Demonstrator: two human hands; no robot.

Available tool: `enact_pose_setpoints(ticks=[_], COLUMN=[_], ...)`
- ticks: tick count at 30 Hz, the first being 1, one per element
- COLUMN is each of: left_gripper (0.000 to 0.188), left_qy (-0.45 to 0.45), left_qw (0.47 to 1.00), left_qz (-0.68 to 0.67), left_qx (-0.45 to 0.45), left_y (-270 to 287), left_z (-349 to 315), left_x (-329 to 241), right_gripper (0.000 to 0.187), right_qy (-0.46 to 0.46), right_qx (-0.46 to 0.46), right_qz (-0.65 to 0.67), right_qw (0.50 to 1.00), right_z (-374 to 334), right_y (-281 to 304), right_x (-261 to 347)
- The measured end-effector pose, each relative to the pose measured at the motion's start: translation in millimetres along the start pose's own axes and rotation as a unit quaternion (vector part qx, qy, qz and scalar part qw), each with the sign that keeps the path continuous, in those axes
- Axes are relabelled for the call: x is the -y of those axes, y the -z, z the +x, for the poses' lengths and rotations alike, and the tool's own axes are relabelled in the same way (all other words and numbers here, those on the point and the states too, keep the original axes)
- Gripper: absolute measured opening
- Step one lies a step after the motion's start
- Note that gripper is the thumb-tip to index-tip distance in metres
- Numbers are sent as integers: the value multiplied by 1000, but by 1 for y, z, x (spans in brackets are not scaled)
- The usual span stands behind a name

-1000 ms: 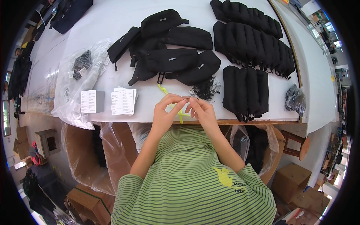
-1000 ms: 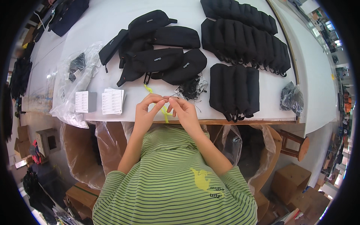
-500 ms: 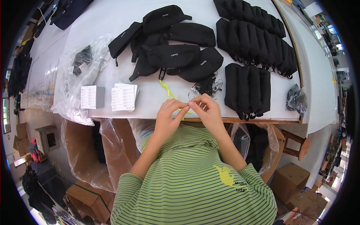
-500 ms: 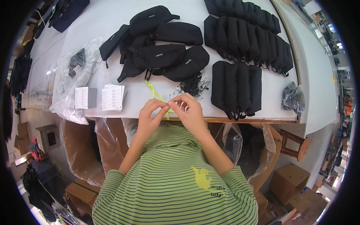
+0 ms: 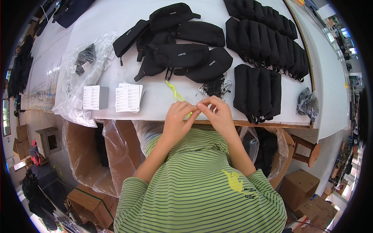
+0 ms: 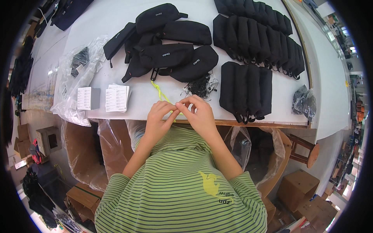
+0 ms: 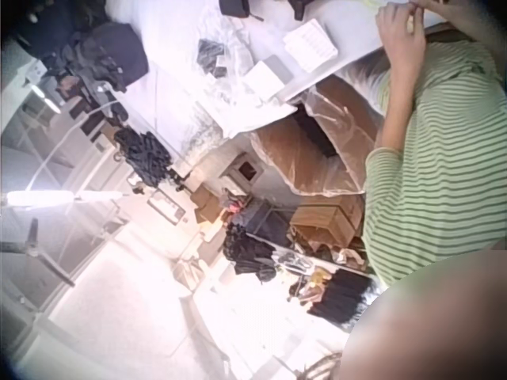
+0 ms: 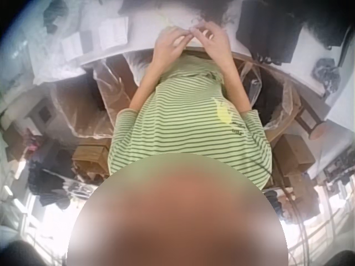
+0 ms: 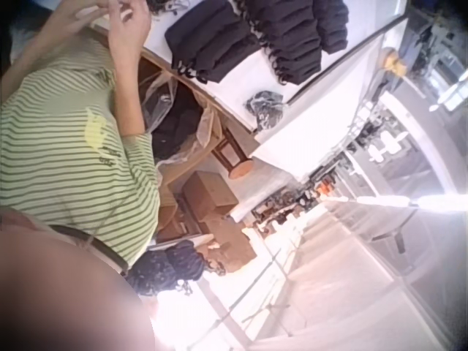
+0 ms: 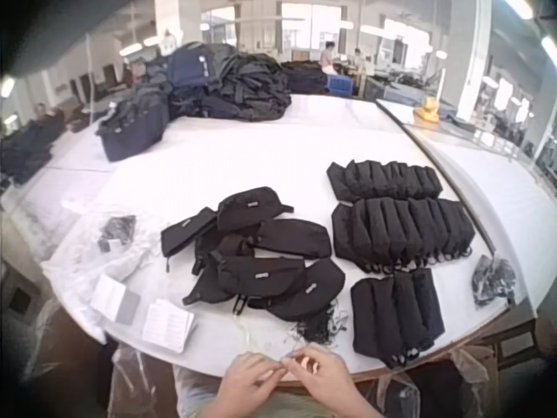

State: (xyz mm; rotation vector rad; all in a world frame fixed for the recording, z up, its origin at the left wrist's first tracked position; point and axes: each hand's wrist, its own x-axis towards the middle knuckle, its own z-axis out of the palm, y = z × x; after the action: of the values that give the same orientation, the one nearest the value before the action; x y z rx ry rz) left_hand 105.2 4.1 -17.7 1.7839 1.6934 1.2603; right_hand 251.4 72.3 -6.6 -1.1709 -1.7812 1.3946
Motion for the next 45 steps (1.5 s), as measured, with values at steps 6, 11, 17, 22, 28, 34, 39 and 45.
enact_pose_setpoints(ticks=[6,11,17,22,28,34,39,45], left_gripper=[8,8,9,10,10,8,6,9], left_qy=[46,13,-13,-31,-56,-9,13,-28], left_qw=[999,1000,999,998,995,1000,1000,1000], left_qz=[-8,6,32,59,85,29,-7,-8], left_qx=[3,-12,-11,-6,-12,5,10,-6], left_y=[2,-1,0,-1,-2,-2,-6,-21], left_z=[1,2,0,-1,-2,1,6,26], left_x=[-4,-2,1,4,6,0,8,21], right_gripper=[20,18,14,15,14,11,7,7], right_qy=[-48,-20,-25,-46,-90,-69,-5,47], right_qx=[-41,-29,-27,20,53,31,3,-8], right_qz=[-54,-48,-47,-11,65,225,266,346], right_qw=[997,998,998,999,992,971,964,937], right_z=[-2,-4,-2,-1,2,4,13,19], right_y=[5,3,3,8,9,4,26,48], right_x=[9,7,9,13,-4,-11,21,41])
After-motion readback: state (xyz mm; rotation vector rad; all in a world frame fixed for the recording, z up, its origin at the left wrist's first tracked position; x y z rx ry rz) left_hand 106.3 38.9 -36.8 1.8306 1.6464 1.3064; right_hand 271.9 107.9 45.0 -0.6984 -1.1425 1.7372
